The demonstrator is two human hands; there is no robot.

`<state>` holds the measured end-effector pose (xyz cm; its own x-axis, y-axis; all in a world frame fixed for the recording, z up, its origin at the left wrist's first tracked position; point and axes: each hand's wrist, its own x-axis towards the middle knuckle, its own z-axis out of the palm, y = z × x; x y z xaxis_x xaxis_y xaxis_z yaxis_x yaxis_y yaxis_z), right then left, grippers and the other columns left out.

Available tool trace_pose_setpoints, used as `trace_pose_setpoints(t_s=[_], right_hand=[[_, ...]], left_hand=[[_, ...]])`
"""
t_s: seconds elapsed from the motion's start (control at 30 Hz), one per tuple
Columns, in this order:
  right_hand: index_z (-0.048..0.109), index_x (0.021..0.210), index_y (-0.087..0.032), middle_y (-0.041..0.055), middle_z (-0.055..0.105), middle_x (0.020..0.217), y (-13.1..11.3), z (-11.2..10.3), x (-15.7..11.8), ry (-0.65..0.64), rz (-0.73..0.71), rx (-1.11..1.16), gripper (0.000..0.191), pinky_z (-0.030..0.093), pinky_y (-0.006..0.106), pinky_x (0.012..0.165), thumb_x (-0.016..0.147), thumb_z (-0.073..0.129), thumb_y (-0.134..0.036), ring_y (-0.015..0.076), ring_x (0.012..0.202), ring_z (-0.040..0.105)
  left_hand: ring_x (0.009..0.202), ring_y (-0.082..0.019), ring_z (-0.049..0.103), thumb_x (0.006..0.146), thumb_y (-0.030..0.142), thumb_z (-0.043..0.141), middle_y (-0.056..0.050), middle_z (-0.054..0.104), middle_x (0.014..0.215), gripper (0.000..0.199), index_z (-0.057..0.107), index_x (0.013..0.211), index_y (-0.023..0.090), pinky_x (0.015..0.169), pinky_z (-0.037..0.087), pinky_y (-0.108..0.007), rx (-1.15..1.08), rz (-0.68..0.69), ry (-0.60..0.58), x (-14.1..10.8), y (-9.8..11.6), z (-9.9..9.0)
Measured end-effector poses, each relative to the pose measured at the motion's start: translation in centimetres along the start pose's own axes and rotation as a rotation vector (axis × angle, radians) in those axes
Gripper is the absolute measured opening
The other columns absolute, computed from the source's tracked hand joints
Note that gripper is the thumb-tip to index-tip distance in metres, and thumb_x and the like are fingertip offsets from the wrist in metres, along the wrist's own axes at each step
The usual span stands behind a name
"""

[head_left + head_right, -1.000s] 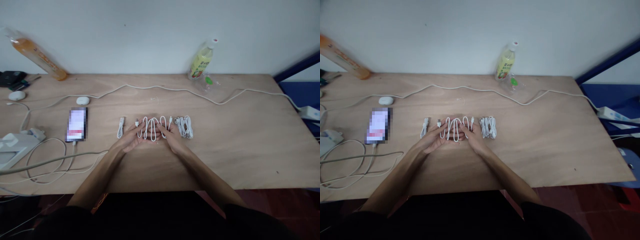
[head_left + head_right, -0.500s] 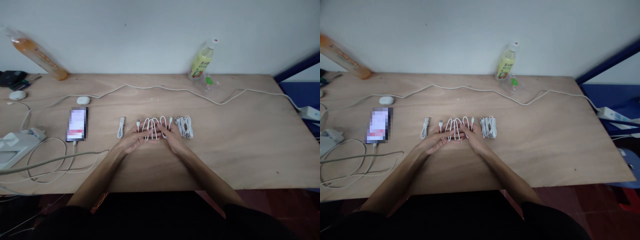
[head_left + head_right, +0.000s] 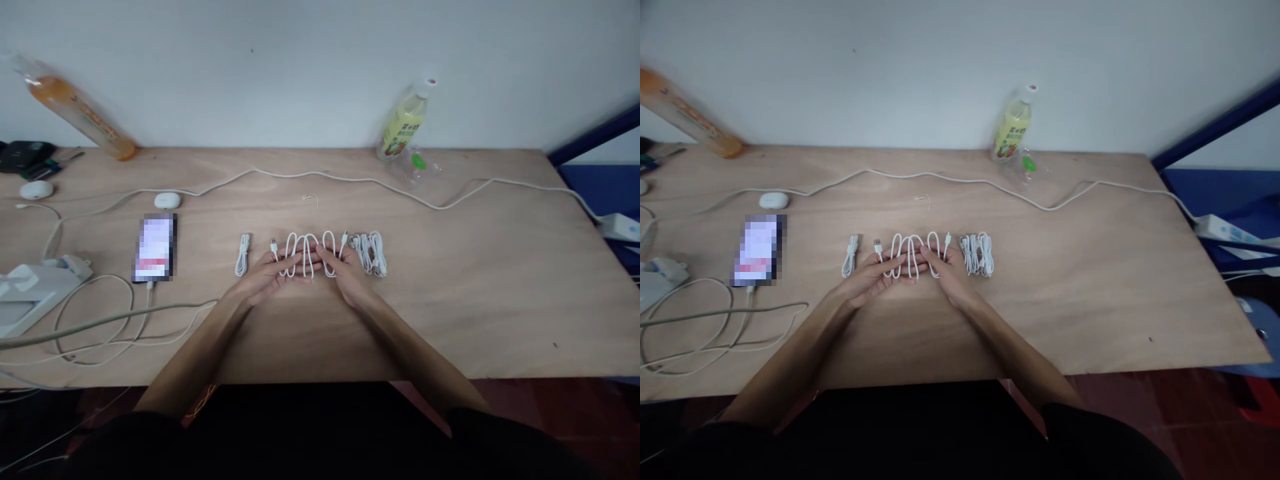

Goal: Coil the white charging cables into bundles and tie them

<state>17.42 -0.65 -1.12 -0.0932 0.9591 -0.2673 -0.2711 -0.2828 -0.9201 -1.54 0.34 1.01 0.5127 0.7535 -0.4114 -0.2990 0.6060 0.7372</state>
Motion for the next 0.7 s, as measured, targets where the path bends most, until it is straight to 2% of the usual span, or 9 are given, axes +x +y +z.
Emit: trace_pose_setpoints(t_s=[0.17, 0.33, 0.53, 0.7], right_hand=[[0.083, 0.1, -0.025, 0.0054, 0.088, 0.093, -0.07, 0.07, -0.16, -0.027, 0.022, 0.035, 0.043, 0.069, 0.048, 0.093, 0.079, 0.09, -0.062, 0.0293, 0.095, 0.085], [0.08, 0.099, -0.025, 0.0096, 0.088, 0.1, -0.34, 0.18, -0.1, -0.098, 0.087, 0.091, 0.047, 0.07, 0.056, 0.092, 0.077, 0.09, -0.065, 0.0354, 0.104, 0.085], [0.08, 0.096, -0.025, 0.0102, 0.088, 0.106, -0.18, 0.08, 0.24, -0.095, 0.096, 0.142, 0.041, 0.069, 0.052, 0.098, 0.077, 0.091, -0.059, 0.0352, 0.118, 0.082], [0.079, 0.092, -0.024, 0.0102, 0.088, 0.113, 0.32, -0.37, 0.62, -0.063, 0.095, 0.222, 0.038, 0.066, 0.049, 0.102, 0.076, 0.093, -0.055, 0.0335, 0.122, 0.08]], left_hand=[[0.129, -0.036, 0.078, 0.104, 0.02, 0.071, -0.02, 0.083, 0.13, 0.038, 0.075, 0.141, 0.015, 0.113, 0.062, -0.053, -0.043, 0.001, -0.037, -0.07, -0.22, -0.15], [0.128, -0.035, 0.079, 0.107, 0.016, 0.067, -0.019, 0.082, 0.135, 0.046, 0.068, 0.152, 0.02, 0.111, 0.063, -0.055, -0.113, -0.014, -0.048, 0.07, -0.45, -0.19], [0.123, -0.034, 0.081, 0.107, 0.015, 0.065, -0.017, 0.083, 0.133, 0.046, 0.066, 0.153, 0.02, 0.111, 0.064, -0.054, -0.117, -0.003, -0.031, 0.32, -0.58, -0.24], [0.123, -0.034, 0.081, 0.109, 0.017, 0.063, -0.018, 0.083, 0.132, 0.045, 0.065, 0.154, 0.019, 0.112, 0.063, -0.056, -0.137, 0.001, -0.016, 0.43, -0.77, -0.3]])
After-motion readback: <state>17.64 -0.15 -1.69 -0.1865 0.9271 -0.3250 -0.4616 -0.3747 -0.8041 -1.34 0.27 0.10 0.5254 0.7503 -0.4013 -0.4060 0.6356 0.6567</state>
